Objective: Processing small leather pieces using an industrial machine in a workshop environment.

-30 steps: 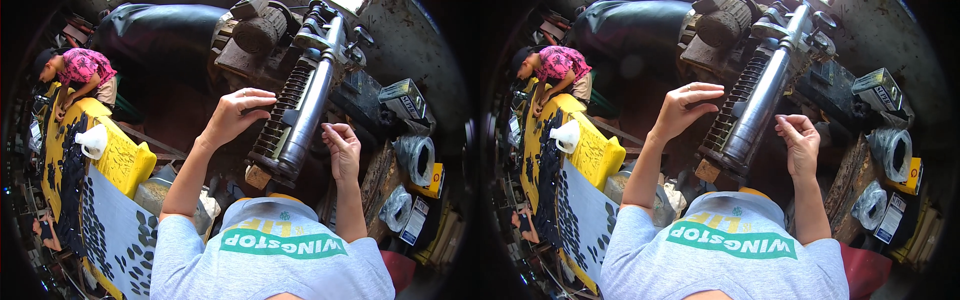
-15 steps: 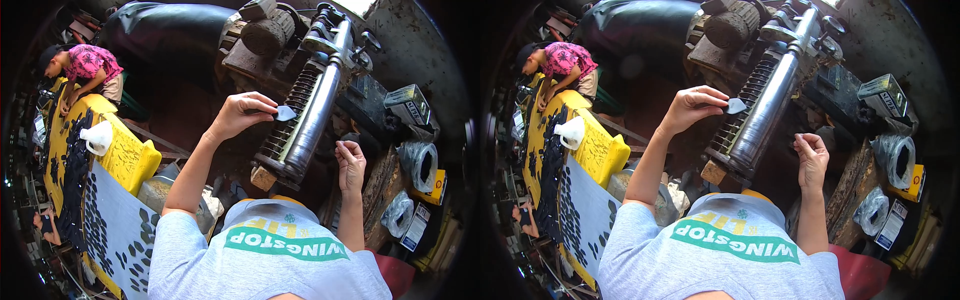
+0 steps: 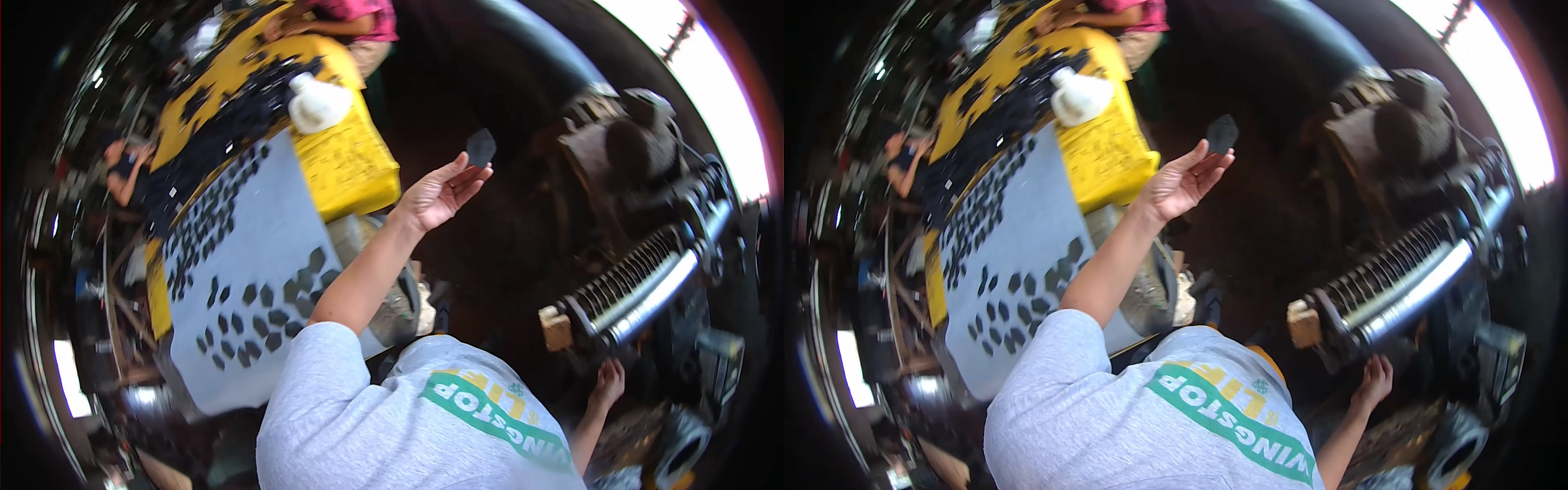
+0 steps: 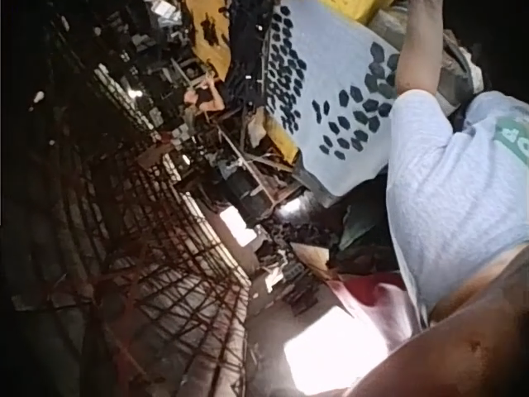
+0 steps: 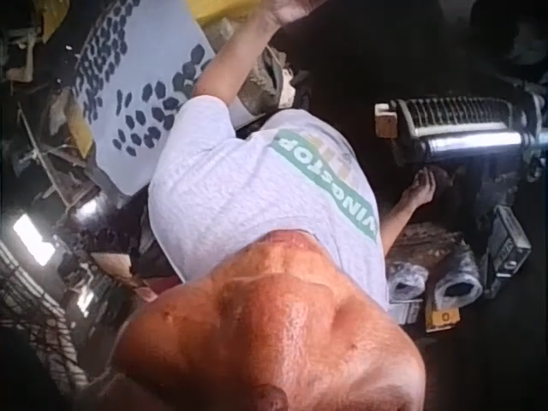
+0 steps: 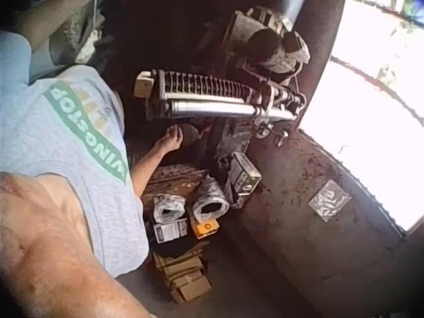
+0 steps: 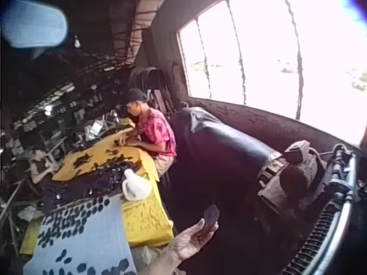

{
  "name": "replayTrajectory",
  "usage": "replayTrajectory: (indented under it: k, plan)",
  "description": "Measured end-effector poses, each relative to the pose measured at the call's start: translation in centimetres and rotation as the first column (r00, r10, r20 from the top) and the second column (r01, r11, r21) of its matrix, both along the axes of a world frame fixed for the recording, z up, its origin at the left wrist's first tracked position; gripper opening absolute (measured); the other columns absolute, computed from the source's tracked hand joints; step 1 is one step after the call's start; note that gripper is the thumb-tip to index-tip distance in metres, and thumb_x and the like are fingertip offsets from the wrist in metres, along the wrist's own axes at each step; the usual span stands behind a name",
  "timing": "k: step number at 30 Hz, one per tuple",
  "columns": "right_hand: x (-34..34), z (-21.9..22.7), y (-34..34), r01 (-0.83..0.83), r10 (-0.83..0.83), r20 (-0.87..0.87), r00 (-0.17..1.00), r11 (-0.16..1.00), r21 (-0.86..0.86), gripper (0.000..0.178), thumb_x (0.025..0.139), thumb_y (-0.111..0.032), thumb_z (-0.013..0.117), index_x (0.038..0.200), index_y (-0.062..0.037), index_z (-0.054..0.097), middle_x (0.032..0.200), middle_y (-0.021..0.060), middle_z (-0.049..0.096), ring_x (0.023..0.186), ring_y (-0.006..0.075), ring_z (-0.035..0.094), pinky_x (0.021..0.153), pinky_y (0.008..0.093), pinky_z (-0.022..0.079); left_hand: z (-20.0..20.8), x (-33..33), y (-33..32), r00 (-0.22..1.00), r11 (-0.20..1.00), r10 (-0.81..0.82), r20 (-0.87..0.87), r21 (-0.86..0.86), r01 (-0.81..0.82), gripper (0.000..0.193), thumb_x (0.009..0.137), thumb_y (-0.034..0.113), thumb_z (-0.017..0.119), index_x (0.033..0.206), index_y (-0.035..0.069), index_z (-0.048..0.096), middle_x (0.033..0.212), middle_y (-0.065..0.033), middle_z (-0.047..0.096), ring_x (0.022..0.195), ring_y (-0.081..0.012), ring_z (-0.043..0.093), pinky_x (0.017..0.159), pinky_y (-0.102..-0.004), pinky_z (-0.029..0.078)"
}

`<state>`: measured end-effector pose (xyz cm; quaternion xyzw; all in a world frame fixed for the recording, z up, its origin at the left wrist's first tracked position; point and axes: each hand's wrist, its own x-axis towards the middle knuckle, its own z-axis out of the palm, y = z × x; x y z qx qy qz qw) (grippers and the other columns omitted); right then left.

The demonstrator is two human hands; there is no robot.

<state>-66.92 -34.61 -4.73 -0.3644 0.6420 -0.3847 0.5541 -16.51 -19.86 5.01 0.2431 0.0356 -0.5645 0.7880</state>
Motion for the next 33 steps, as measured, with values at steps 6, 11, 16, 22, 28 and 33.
replayTrajectory:
  k: [6,11,16,22,28,33]
  plan:
    - [-3.2,-4.0,-0.3,-0.016,0.025,-0.169,0.985,0.998,0.056,0.027,0.076,-0.007,0.058,0.102,-0.0014,0.057,0.086,0.0069,0.057,0.077,0.0143,0.054,0.067,0.0247,0.044,-1.3,4.2,8.8,0.942,0.936,0.299,0.154,0.146,-0.321,0.021,0.079,0.012,0.067,0.096,0.002,0.060,0.093,-0.0123,0.064,0.090,-0.0217,0.063,0.074,-0.0279,0.055]
    - [-6.9,-9.0,0.0,-0.117,0.134,-0.166,0.977,0.987,0.111,0.022,0.076,-0.009,0.054,0.097,-0.0032,0.058,0.078,0.0072,0.058,0.066,0.0118,0.054,0.054,0.0212,0.041,-3.3,9.0,15.9,0.868,0.841,0.462,0.182,0.222,-0.494,0.021,0.079,0.013,0.067,0.096,0.003,0.057,0.086,-0.0112,0.066,0.082,-0.0205,0.065,0.066,-0.0264,0.056]
    - [-3.9,-8.3,1.8,-0.102,0.155,-0.363,0.919,0.982,0.160,0.019,0.076,-0.008,0.052,0.093,-0.0027,0.058,0.073,0.0075,0.059,0.057,0.0102,0.053,0.046,0.0177,0.039,-6.1,16.7,24.7,0.658,0.541,0.583,0.477,0.377,-0.752,0.016,0.080,0.013,0.067,0.084,-0.001,0.059,0.079,-0.0115,0.063,0.071,-0.0185,0.064,0.066,-0.0264,0.057]
    - [-6.8,-11.5,0.9,-0.190,0.241,-0.279,0.930,0.962,0.198,0.018,0.076,-0.005,0.052,0.094,-0.0025,0.057,0.073,0.0075,0.060,0.058,0.0100,0.054,0.048,0.0183,0.041,-8.3,22.5,29.3,0.556,0.290,0.495,0.667,0.477,-0.830,0.015,0.078,0.007,0.067,0.084,-0.004,0.059,0.078,-0.0141,0.064,0.068,-0.0209,0.065,0.065,-0.0314,0.057]
    - [-6.3,-11.2,1.3,-0.186,0.249,-0.297,0.922,0.956,0.226,0.017,0.076,0.001,0.055,0.092,-0.0023,0.056,0.073,0.0073,0.059,0.057,0.0102,0.054,0.046,0.0176,0.041,-9.4,25.7,29.2,0.555,0.306,0.558,0.617,0.469,-0.829,0.012,0.080,0.003,0.064,0.086,-0.006,0.058,0.081,-0.0162,0.063,0.072,-0.0235,0.065,0.069,-0.0318,0.057]
    - [-5.9,-10.8,1.5,-0.230,0.290,-0.307,0.906,0.948,0.218,0.016,0.076,0.004,0.054,0.091,-0.0016,0.055,0.072,0.0073,0.059,0.054,0.0096,0.054,0.044,0.0171,0.041,-9.2,28.6,27.7,0.528,0.326,0.568,0.631,0.417,-0.848,0.010,0.081,0.000,0.061,0.086,-0.008,0.058,0.080,-0.0173,0.063,0.070,-0.0240,0.065,0.067,-0.0319,0.058]
